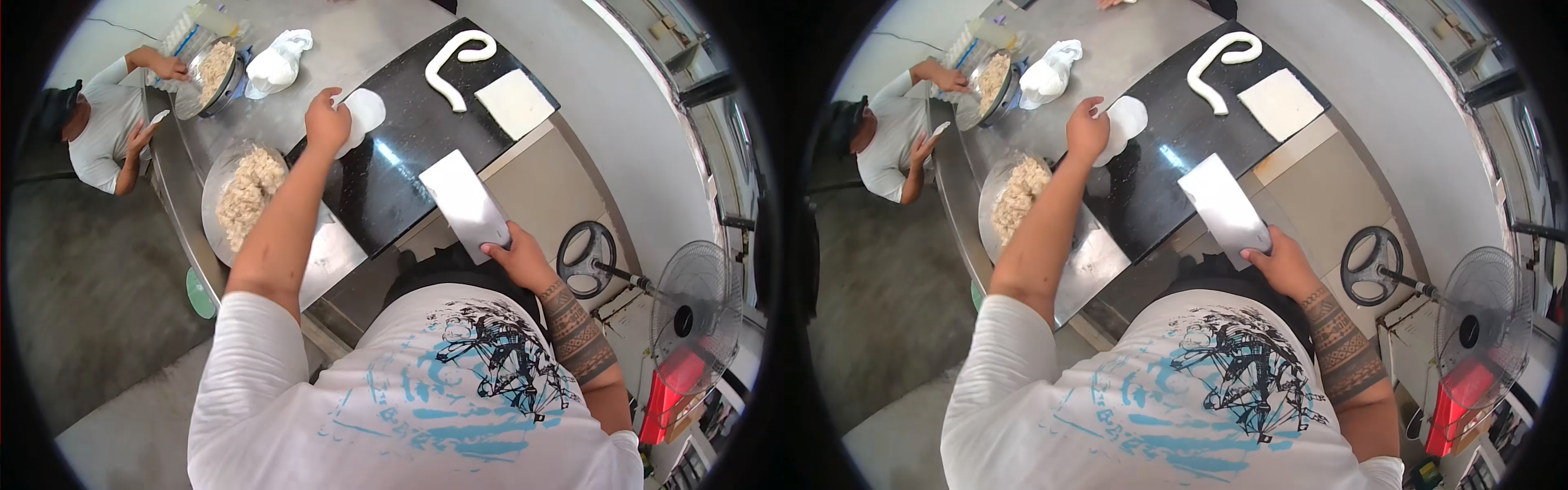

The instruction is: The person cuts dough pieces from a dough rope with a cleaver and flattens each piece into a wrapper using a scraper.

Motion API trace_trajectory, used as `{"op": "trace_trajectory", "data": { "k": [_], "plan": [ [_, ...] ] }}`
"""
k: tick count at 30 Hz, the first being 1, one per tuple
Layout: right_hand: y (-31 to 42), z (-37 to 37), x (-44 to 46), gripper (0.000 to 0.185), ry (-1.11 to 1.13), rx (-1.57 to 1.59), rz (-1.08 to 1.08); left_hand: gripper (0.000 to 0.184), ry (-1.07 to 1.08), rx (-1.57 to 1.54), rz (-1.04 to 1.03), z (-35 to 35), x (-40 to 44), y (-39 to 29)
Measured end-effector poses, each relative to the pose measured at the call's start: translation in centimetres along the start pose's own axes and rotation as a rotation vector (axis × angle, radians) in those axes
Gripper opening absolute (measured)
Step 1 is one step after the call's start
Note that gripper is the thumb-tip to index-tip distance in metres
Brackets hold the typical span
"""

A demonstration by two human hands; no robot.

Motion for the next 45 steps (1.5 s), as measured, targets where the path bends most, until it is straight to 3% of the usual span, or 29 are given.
{"op": "trace_trajectory", "data": {
  "k": [2,3,4,5,7,9,12,16,18,21,27,29,30,33,35,37,39,40,45],
  "plan": [
    [-2.1,2.9,0.8,0.046,-0.115,0.027,0.148,0.035,-0.076,-0.079,-0.041,-1.0,-3.2,-4.2],
    [-2.1,4.1,1.4,0.043,-0.066,0.122,0.044,0.039,-0.033,-0.15,0.011,-2.3,-4.9,-7.1],
    [-0.8,6.1,2.0,0.041,-0.016,0.214,-0.06,0.048,-0.036,-0.116,-0.087,-4.6,-6.2,-9.1],
    [-0.5,7.3,2.8,0.039,0.033,0.304,-0.163,0.063,0.033,-0.077,-0.046,-6.0,-7.3,-12.1],
    [-0.2,9.8,5.6,0.035,-0.031,0.296,-0.058,0.071,0.065,-0.102,-0.071,-9.7,-8.2,-15.3],
    [1.2,12.1,8.6,0.034,-0.019,0.24,-0.037,0.064,-0.045,-0.006,-0.13,-11.0,-7.7,-17.8],
    [6.3,14.3,11.6,0.028,-0.226,-0.382,0.415,0.048,0.038,-0.072,0.025,-13.2,-5.9,-16.8],
    [11.2,13.7,14.1,0.019,-0.067,-0.7,0.407,0.025,0.031,-0.221,0.12,-12.3,-6.1,-14.4],
    [12.5,12.8,14.8,0.016,-0.008,-0.821,0.477,0.026,0.012,-0.197,0.084,-11.5,-6.3,-13.9],
    [13.2,11.6,15.1,0.019,0.089,-0.932,0.497,0.026,-0.015,-0.175,0.046,-11.3,-6.2,-13.7],
    [11.7,10.8,17.2,0.025,0.071,-0.843,0.501,0.024,-0.049,-0.2,0.086,-9.8,-6.9,-13.6],
    [13.6,12.6,15.4,0.025,-0.058,-0.588,0.606,0.021,-0.052,-0.311,0.185,-7.8,-7.2,-13.1],
    [14.3,13.6,14.1,0.026,-0.118,-0.457,0.654,0.021,-0.072,-0.346,0.115,-6.1,-7.4,-13.4],
    [12.6,15.9,10.5,0.03,-0.104,0.169,0.34,0.023,0.048,-0.192,-0.012,-1.0,-9.3,-13.8],
    [4.3,13.3,11.2,0.033,-0.23,0.494,0.309,0.023,0.207,-0.241,0.018,0.7,-11.9,-12.1],
    [-7.8,6.0,11.1,0.032,-0.129,0.859,-0.262,0.023,0.354,-0.262,-0.05,1.6,-14.2,-10.7],
    [-9.0,4.1,7.7,0.032,-0.123,0.856,-0.26,0.023,0.488,-0.264,-0.217,2.2,-16.5,-10.0],
    [-9.3,2.7,6.4,0.032,-0.117,0.854,-0.26,0.021,0.57,-0.218,-0.198,2.2,-17.5,-9.5],
    [-8.3,-3.5,-0.3,0.027,-0.204,0.769,-0.292,0.021,0.537,-0.014,-0.529,0.7,-20.6,-7.0]
  ]
}}
Point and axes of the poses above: each hand's wrist, its own x-axis towards the middle knuckle, its own z-axis out of the back of the hand, y = z × x, the point moved 9 cm from there along x, towards the middle knuckle, and after that the axes turned 2 degrees about y, right-handed, at the moved point
